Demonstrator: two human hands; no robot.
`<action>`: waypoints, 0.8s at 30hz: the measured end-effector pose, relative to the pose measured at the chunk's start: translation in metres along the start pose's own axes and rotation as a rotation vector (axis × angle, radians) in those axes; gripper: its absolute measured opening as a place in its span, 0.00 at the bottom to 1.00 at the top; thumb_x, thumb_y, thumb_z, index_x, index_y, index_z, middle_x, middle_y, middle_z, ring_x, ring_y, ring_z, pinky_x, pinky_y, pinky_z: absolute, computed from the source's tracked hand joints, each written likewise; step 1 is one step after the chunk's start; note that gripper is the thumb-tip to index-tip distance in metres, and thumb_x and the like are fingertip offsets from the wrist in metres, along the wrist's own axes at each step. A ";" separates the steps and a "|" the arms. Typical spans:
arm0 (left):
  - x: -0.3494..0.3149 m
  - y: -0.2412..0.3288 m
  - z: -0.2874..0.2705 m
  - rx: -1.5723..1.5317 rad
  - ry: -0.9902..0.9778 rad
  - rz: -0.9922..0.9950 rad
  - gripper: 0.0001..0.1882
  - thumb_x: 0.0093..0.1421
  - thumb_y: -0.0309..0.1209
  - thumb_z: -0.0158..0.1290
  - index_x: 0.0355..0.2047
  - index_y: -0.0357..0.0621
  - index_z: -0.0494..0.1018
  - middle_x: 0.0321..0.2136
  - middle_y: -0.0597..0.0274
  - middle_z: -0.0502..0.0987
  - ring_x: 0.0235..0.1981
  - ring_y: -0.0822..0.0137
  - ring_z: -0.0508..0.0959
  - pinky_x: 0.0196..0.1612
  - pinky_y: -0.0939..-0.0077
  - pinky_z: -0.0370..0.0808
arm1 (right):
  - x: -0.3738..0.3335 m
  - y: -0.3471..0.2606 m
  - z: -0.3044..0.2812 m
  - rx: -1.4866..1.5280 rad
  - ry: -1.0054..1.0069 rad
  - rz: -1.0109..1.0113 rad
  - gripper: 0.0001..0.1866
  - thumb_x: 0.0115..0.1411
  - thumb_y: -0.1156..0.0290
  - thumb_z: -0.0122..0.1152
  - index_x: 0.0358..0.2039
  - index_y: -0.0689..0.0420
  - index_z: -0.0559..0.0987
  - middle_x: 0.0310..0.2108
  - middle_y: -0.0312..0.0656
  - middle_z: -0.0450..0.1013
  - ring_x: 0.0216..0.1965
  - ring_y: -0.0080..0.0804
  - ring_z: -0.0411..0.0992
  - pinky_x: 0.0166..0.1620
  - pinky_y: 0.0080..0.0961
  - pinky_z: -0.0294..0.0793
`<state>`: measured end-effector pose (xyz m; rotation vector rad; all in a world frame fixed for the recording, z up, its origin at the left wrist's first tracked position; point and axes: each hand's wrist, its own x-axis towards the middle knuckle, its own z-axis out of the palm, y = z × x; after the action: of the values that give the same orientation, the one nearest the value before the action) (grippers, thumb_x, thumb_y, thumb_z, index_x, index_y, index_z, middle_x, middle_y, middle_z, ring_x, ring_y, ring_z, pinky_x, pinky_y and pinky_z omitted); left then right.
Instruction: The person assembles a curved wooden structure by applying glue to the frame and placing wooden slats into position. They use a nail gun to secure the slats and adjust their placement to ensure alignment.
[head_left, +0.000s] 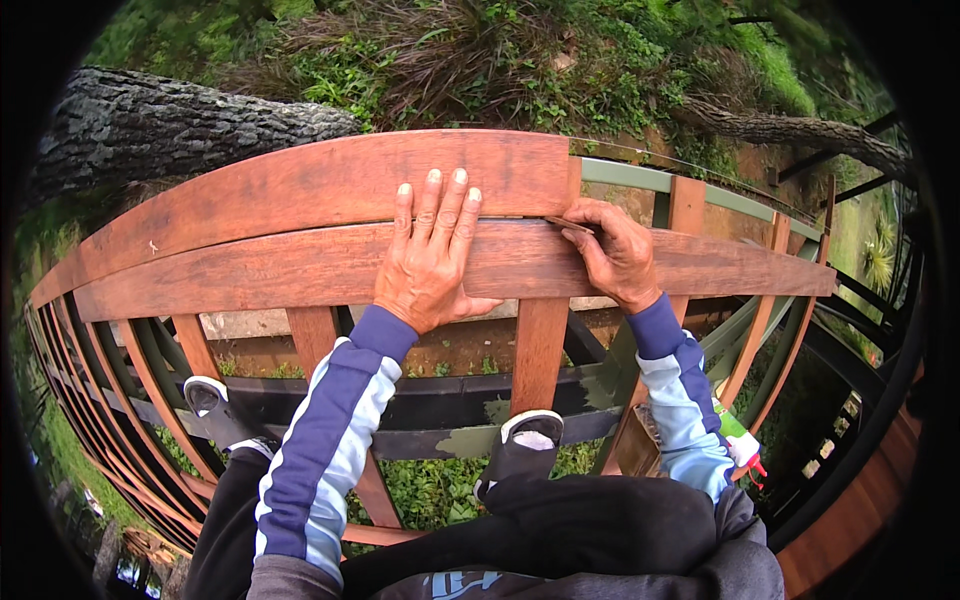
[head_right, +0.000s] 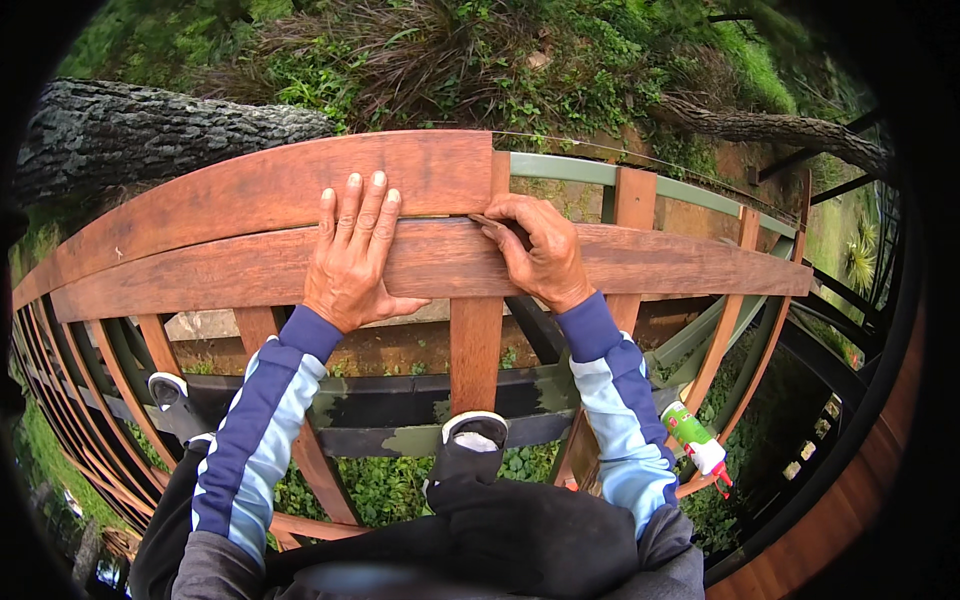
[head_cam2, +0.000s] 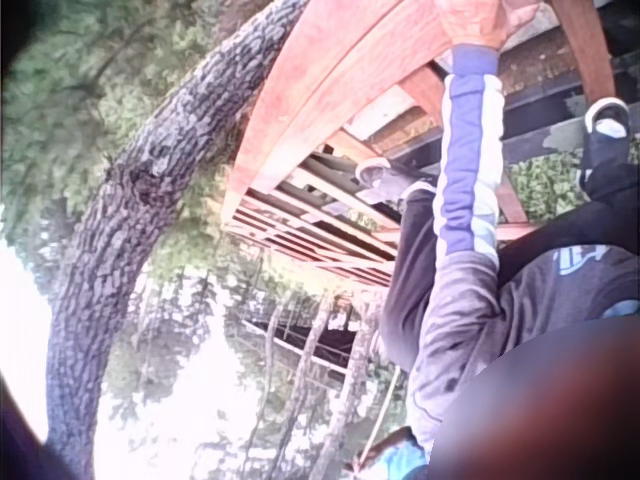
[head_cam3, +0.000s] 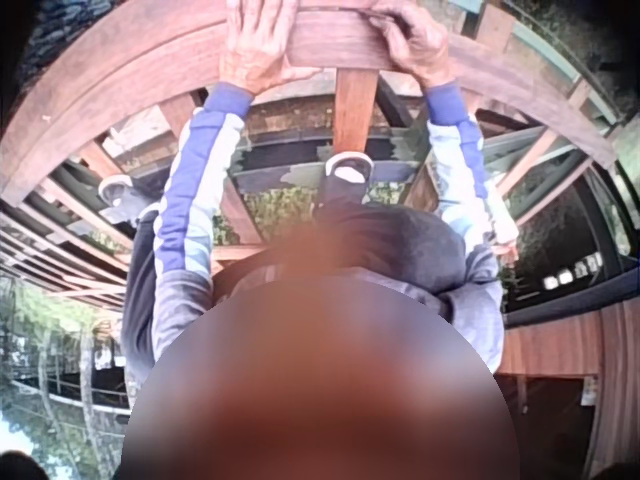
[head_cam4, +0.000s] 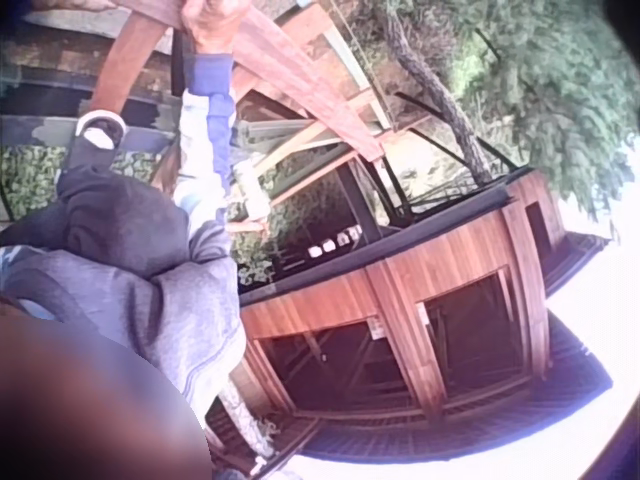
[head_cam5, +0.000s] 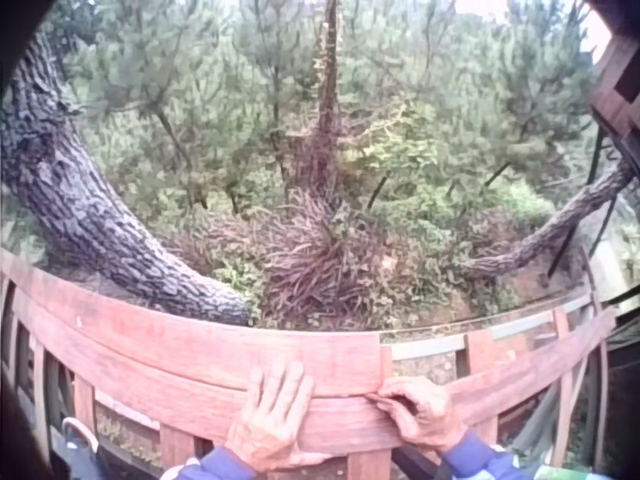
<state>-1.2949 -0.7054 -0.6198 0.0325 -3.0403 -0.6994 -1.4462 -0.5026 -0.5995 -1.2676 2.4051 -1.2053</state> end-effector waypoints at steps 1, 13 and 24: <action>0.000 0.000 0.000 0.001 0.001 0.003 0.68 0.30 0.60 0.68 0.66 0.34 0.53 0.68 0.43 0.50 0.70 0.44 0.45 0.70 0.46 0.39 | 0.000 0.001 0.001 -0.001 0.000 0.002 0.11 0.48 0.83 0.66 0.33 0.61 0.76 0.34 0.45 0.78 0.36 0.40 0.77 0.38 0.29 0.76; 0.000 0.000 -0.002 -0.018 -0.016 -0.010 0.65 0.34 0.60 0.67 0.66 0.33 0.53 0.68 0.43 0.49 0.70 0.44 0.45 0.70 0.47 0.38 | 0.002 0.010 0.005 0.054 -0.032 -0.104 0.15 0.43 0.92 0.55 0.33 0.64 0.73 0.33 0.47 0.77 0.33 0.42 0.78 0.36 0.30 0.78; -0.002 0.002 -0.002 -0.004 -0.029 -0.017 0.64 0.35 0.62 0.66 0.65 0.32 0.55 0.67 0.42 0.50 0.70 0.44 0.46 0.70 0.47 0.39 | 0.003 0.000 -0.012 0.139 0.067 -0.042 0.19 0.40 0.95 0.48 0.33 0.65 0.75 0.34 0.49 0.78 0.33 0.35 0.79 0.37 0.24 0.78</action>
<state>-1.2930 -0.7046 -0.6176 0.0486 -3.0695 -0.7126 -1.4537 -0.4981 -0.5907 -1.2603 2.3042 -1.4216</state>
